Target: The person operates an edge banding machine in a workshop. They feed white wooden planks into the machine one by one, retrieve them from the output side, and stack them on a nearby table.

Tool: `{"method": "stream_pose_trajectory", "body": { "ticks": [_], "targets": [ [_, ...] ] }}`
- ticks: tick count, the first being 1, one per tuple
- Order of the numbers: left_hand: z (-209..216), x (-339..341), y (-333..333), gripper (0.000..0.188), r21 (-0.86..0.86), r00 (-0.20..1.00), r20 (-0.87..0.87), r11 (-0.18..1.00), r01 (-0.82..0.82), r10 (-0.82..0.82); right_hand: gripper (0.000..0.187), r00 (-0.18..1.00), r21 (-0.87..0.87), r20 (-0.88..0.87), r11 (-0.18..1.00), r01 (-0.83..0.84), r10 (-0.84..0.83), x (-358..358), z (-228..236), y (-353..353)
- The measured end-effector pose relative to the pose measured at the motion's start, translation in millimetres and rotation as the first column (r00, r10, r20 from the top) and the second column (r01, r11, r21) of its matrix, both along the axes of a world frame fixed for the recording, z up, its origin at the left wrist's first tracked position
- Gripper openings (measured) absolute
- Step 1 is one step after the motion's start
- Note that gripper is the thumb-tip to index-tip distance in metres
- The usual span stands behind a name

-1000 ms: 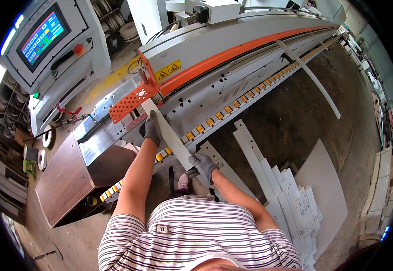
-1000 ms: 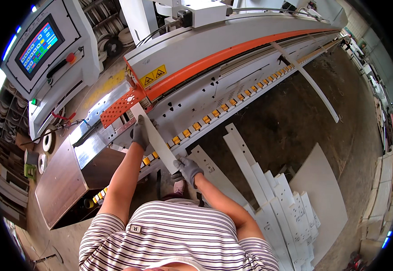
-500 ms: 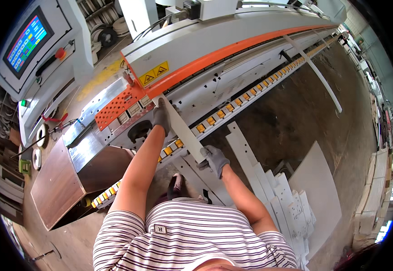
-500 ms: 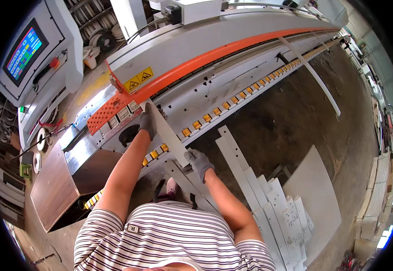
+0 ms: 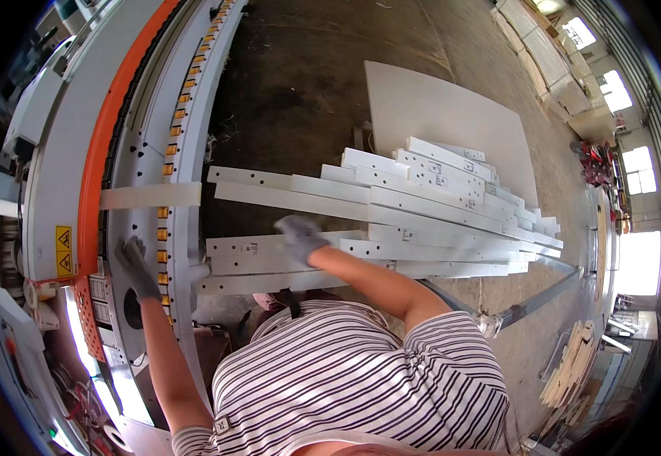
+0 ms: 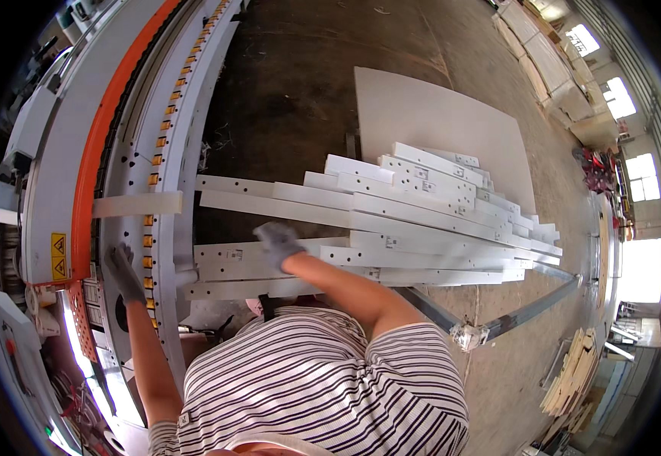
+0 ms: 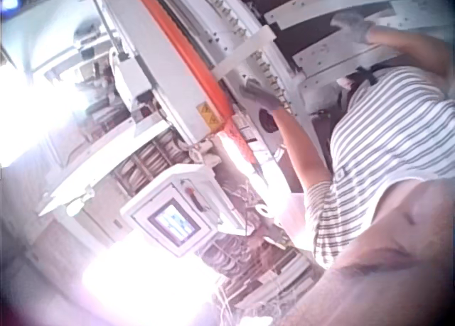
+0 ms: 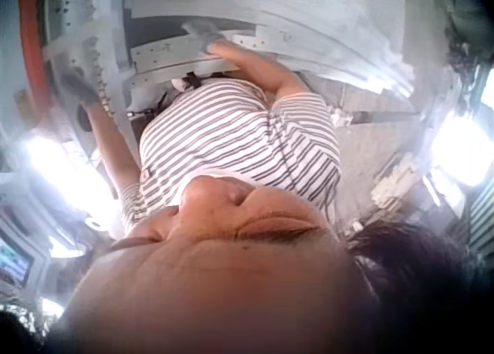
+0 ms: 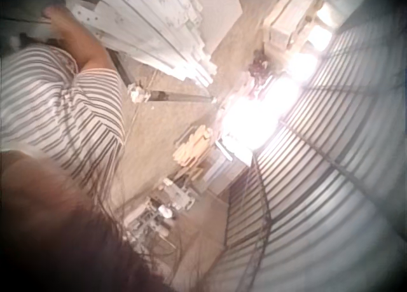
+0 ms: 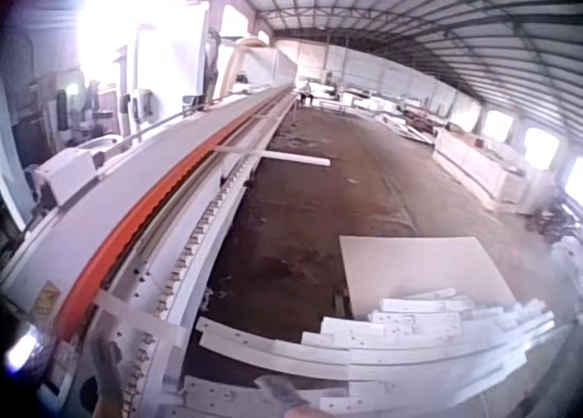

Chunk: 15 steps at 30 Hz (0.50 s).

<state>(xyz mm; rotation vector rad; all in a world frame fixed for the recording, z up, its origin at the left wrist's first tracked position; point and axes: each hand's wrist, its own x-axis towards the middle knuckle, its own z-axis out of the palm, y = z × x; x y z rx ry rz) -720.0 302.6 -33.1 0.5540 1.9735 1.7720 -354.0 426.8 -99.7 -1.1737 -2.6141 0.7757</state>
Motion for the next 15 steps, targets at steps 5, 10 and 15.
{"method": "stream_pose_trajectory", "body": {
  "ticks": [5, 10, 15],
  "targets": [
    [1, 51, -76, 0.034, -0.094, 0.947, -0.288, 0.988, 0.121, -0.143, 0.060, 0.874, 0.198, 0.318, 0.927, 0.318, -0.367, 137, -9, 33],
    [-4, 99, -90, 0.035, -0.203, 0.899, -0.309, 0.945, 0.256, -0.310, 0.070, 0.902, -0.073, 0.412, 0.982, 0.173, -0.128, 176, 26, 27],
    [-26, 124, -87, 0.032, -0.189, 0.889, -0.140, 0.893, 0.409, -0.436, 0.064, 0.827, 0.126, 0.554, 0.972, -0.196, 0.095, 157, 0, 9]
  ]
}}
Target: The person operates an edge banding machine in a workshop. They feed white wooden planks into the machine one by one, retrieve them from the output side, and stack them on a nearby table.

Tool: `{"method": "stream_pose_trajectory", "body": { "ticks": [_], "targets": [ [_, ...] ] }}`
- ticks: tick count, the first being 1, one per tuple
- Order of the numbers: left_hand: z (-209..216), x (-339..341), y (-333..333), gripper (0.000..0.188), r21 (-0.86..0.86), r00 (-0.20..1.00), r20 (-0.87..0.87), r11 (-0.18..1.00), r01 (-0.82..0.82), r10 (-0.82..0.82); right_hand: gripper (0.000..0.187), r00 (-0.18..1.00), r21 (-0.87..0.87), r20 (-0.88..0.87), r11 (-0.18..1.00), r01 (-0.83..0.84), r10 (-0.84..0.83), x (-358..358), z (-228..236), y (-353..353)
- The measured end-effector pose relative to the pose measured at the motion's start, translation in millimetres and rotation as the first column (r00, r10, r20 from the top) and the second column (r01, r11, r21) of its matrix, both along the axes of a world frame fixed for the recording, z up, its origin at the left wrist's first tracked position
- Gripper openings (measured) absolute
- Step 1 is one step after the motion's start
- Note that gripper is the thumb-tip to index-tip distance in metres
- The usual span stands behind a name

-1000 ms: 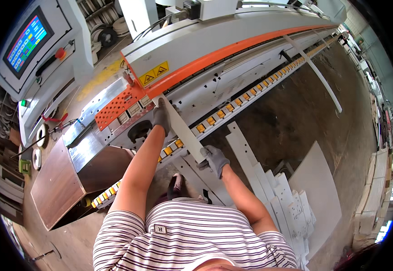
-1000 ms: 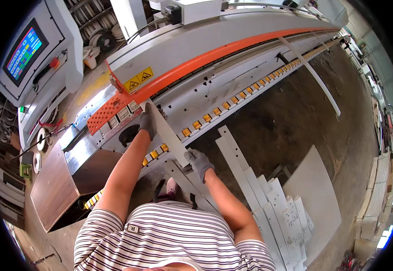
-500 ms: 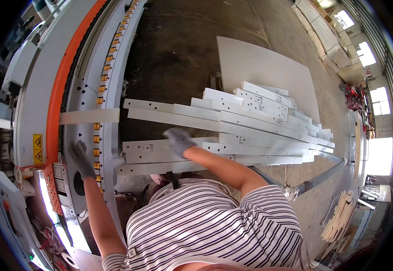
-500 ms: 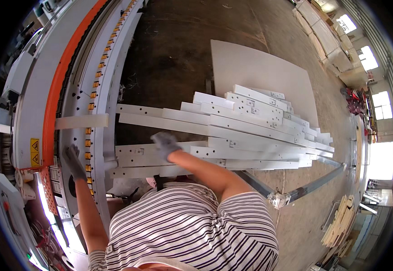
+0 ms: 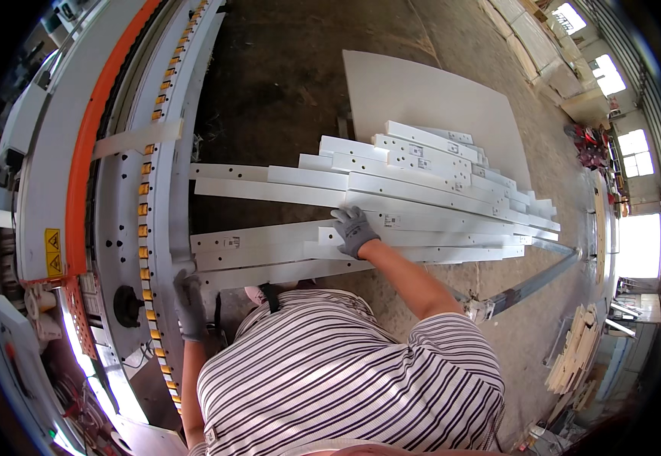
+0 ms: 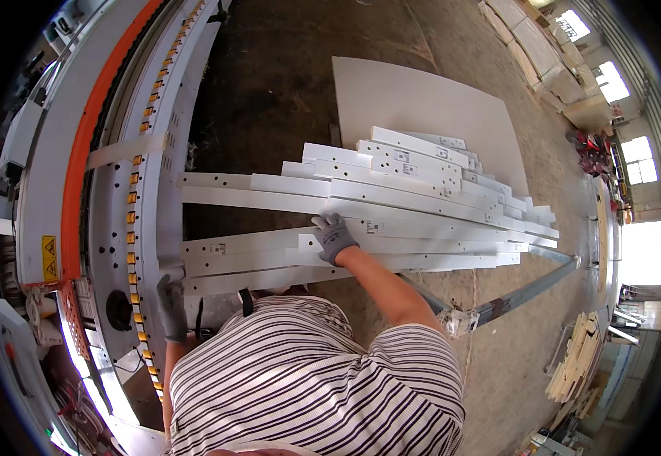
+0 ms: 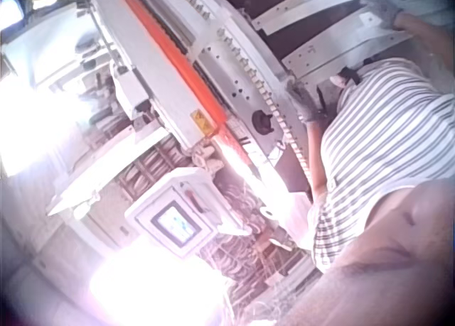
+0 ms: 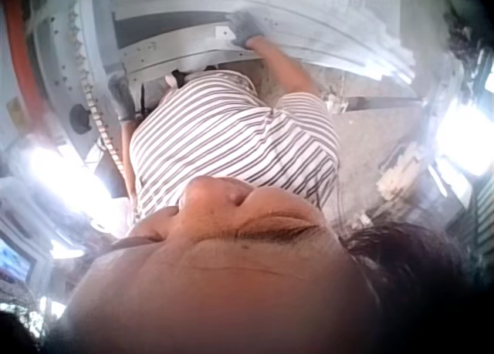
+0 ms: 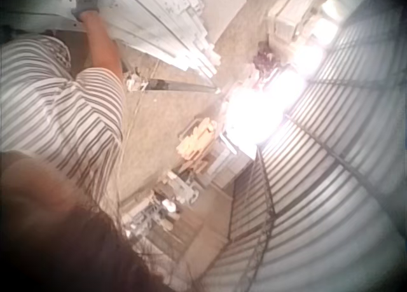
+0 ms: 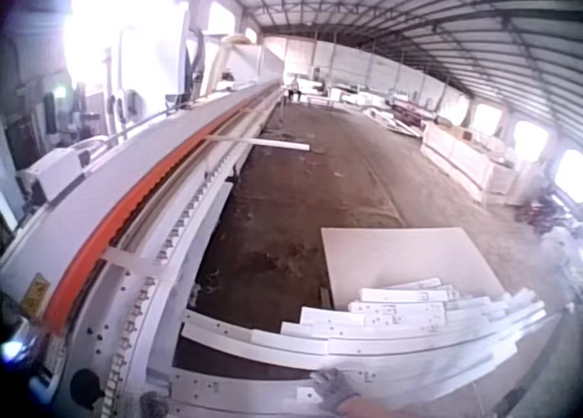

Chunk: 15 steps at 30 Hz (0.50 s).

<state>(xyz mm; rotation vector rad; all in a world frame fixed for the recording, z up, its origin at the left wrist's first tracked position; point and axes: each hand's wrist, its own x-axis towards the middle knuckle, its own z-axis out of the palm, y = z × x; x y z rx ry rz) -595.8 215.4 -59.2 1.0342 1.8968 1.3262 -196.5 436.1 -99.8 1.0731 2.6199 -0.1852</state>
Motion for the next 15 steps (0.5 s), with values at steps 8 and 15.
{"method": "stream_pose_trajectory", "body": {
  "ticks": [8, 15],
  "targets": [
    [18, 57, 34, 0.039, 0.020, 0.771, 0.571, 0.944, 0.328, -0.280, 0.055, 0.965, -0.241, -0.249, 0.970, 0.019, -0.081, -85, 94, -9],
    [52, 86, 98, 0.037, -0.047, 0.674, 0.736, 0.987, 0.152, -0.069, 0.052, 0.816, -0.273, -0.573, 0.957, -0.102, -0.077, -159, 122, -25]
  ]
}}
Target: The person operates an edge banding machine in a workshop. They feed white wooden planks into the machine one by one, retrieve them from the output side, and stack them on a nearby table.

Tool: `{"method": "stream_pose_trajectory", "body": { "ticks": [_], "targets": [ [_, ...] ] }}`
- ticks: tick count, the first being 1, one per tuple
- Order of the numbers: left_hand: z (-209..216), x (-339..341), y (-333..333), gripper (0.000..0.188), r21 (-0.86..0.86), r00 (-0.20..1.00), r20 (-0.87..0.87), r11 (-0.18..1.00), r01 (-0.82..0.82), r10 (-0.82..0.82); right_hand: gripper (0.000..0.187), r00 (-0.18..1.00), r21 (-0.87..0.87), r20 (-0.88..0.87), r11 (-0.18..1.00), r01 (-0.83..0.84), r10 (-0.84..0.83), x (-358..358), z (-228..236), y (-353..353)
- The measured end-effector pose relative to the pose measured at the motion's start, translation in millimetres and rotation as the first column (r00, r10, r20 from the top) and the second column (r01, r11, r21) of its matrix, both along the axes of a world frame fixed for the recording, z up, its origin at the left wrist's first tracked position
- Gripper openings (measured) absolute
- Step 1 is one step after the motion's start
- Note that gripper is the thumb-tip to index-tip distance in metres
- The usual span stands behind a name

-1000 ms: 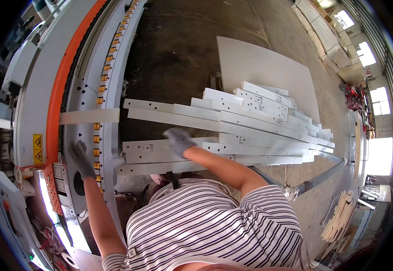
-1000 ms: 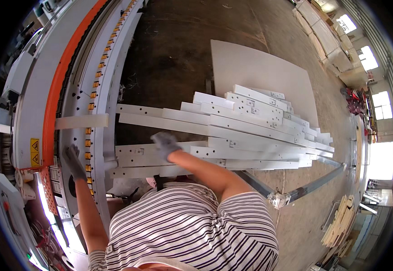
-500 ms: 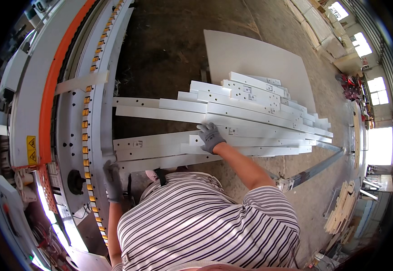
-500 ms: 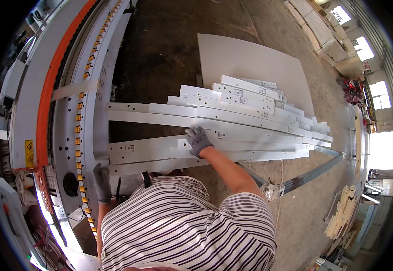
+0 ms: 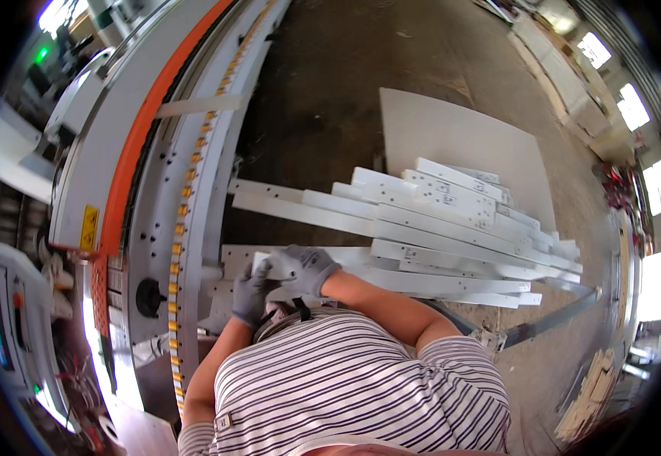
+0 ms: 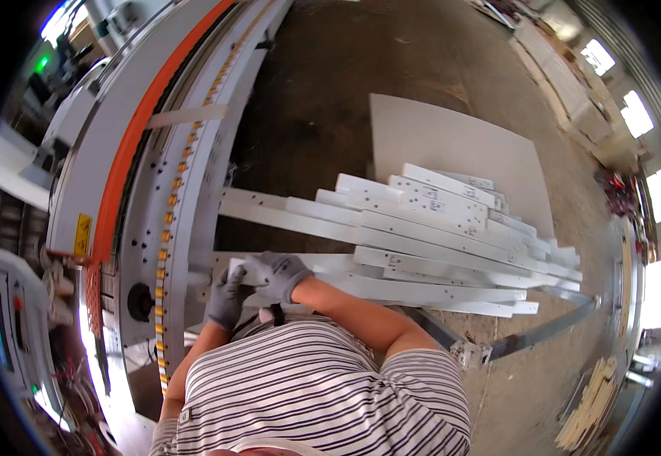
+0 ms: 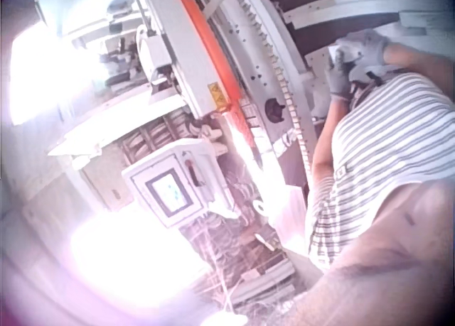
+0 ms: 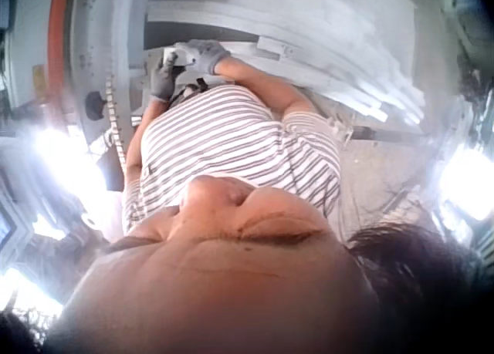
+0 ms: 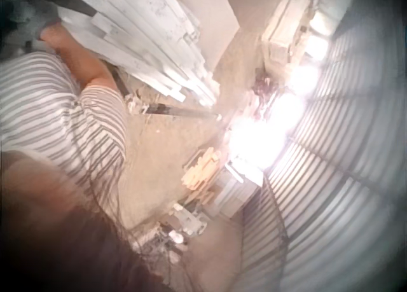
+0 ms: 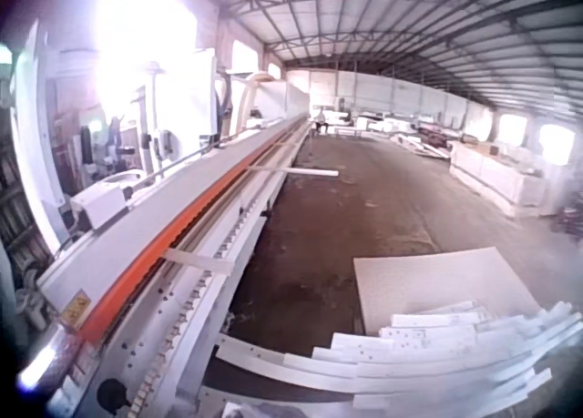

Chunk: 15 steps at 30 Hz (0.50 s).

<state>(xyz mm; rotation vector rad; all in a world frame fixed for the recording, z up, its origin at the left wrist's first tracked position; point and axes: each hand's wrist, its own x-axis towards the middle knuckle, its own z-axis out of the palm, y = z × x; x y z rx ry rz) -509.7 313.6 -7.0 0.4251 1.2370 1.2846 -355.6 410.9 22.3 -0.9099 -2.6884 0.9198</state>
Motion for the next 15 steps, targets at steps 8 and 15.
{"method": "stream_pose_trajectory", "body": {
  "ticks": [8, 15],
  "targets": [
    [-16, -173, -7, 0.038, 0.065, 0.910, -0.067, 0.912, -0.405, 0.408, 0.077, 0.846, -0.167, 0.529, 0.985, 0.036, 0.059, 70, -26, 19],
    [-23, -290, -48, 0.050, 0.162, 0.797, -0.140, 0.808, -0.567, 0.588, 0.074, 0.808, -0.183, 0.584, 0.957, 0.225, -0.078, 155, -73, 1]
  ]
}}
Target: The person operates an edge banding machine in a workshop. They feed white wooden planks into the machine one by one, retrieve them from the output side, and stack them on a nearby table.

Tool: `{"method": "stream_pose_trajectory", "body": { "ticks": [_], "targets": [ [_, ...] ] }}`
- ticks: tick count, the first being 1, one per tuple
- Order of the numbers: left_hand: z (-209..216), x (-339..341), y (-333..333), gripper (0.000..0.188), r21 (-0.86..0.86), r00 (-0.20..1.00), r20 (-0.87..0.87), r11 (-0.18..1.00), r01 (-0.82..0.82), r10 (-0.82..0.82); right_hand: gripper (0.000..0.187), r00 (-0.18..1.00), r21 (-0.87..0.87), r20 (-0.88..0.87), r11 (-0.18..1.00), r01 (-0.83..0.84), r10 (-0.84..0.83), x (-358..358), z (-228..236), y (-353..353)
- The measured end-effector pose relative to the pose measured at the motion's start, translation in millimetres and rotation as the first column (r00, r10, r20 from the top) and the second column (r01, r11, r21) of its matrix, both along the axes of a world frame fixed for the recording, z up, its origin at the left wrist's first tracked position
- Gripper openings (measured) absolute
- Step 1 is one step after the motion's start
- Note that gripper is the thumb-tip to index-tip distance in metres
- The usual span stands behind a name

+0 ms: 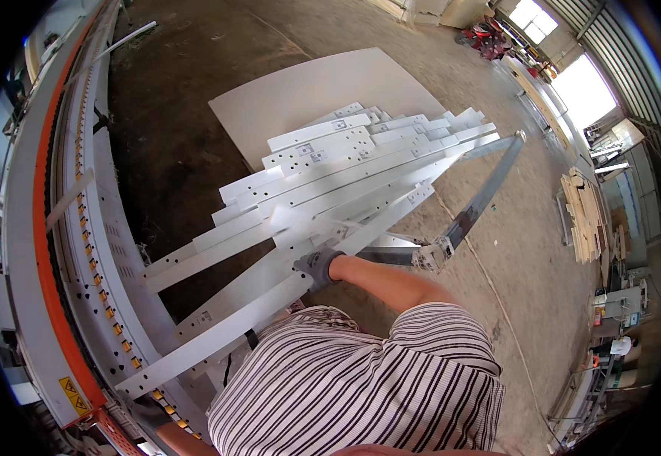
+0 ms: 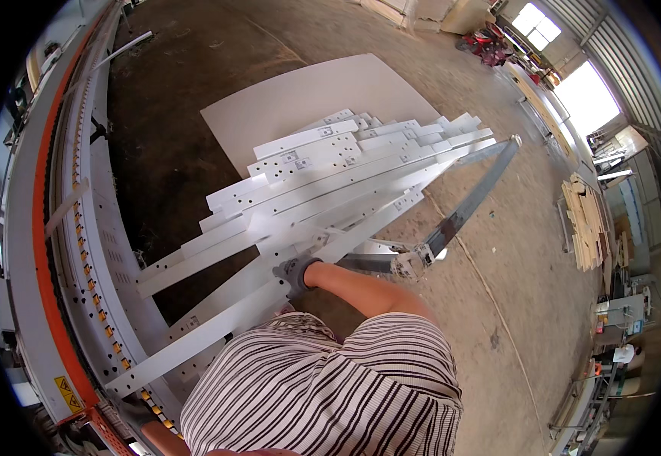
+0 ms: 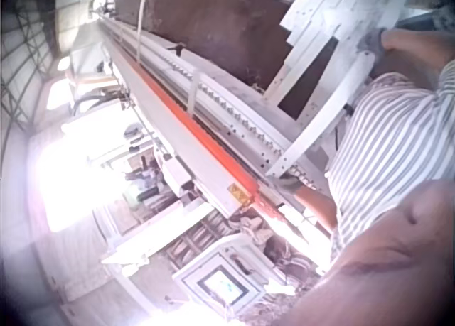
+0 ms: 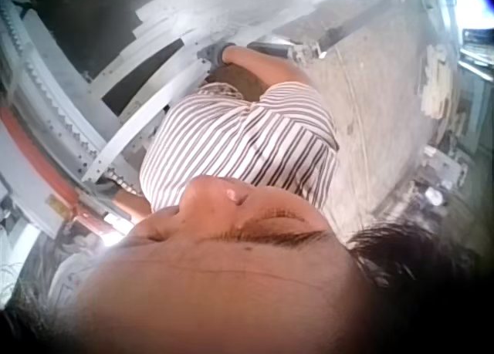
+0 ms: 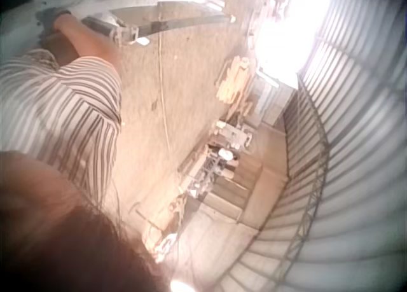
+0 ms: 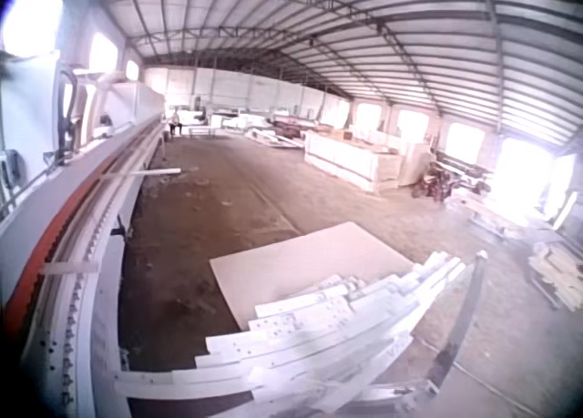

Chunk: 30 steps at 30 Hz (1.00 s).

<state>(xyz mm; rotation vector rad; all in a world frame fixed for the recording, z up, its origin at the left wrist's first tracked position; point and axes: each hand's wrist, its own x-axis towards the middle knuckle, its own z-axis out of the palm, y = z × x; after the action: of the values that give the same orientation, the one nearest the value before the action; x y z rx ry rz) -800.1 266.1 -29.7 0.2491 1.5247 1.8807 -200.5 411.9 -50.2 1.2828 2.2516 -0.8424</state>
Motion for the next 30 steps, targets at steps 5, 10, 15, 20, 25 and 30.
{"method": "stream_pose_trajectory", "body": {
  "ticks": [5, 10, 15, 20, 25, 30],
  "targets": [
    [-20, 0, -9, 0.051, -0.190, 0.997, 0.021, 0.980, -0.066, 0.072, 0.067, 0.999, 0.049, -0.002, 0.998, -0.042, 0.042, -15, 38, -3],
    [5, 19, 0, 0.056, -0.225, 0.964, -0.264, 0.970, -0.089, 0.027, 0.058, 1.000, 0.224, 0.006, 0.974, -0.019, 0.018, -12, 0, -26],
    [16, 27, 7, 0.049, -0.049, 0.943, -0.285, 0.980, -0.193, 0.171, 0.053, 0.999, 0.230, -0.032, 0.973, 0.020, -0.013, -19, -24, -27],
    [9, 32, 12, 0.042, -0.130, 0.974, -0.208, 0.985, -0.118, 0.089, 0.051, 0.995, 0.319, -0.102, 0.947, 0.022, 0.011, -28, -32, -19],
    [6, 21, -32, 0.037, -0.147, 0.990, -0.090, 0.982, -0.121, 0.109, 0.058, 0.980, 0.437, -0.154, 0.898, -0.048, 0.127, -48, -46, -10],
    [-15, 27, -85, 0.031, -0.041, 0.984, 0.104, 0.990, -0.138, 0.141, 0.058, 0.992, 0.354, -0.111, 0.935, -0.012, 0.055, -4, 2, -35]
  ]
}}
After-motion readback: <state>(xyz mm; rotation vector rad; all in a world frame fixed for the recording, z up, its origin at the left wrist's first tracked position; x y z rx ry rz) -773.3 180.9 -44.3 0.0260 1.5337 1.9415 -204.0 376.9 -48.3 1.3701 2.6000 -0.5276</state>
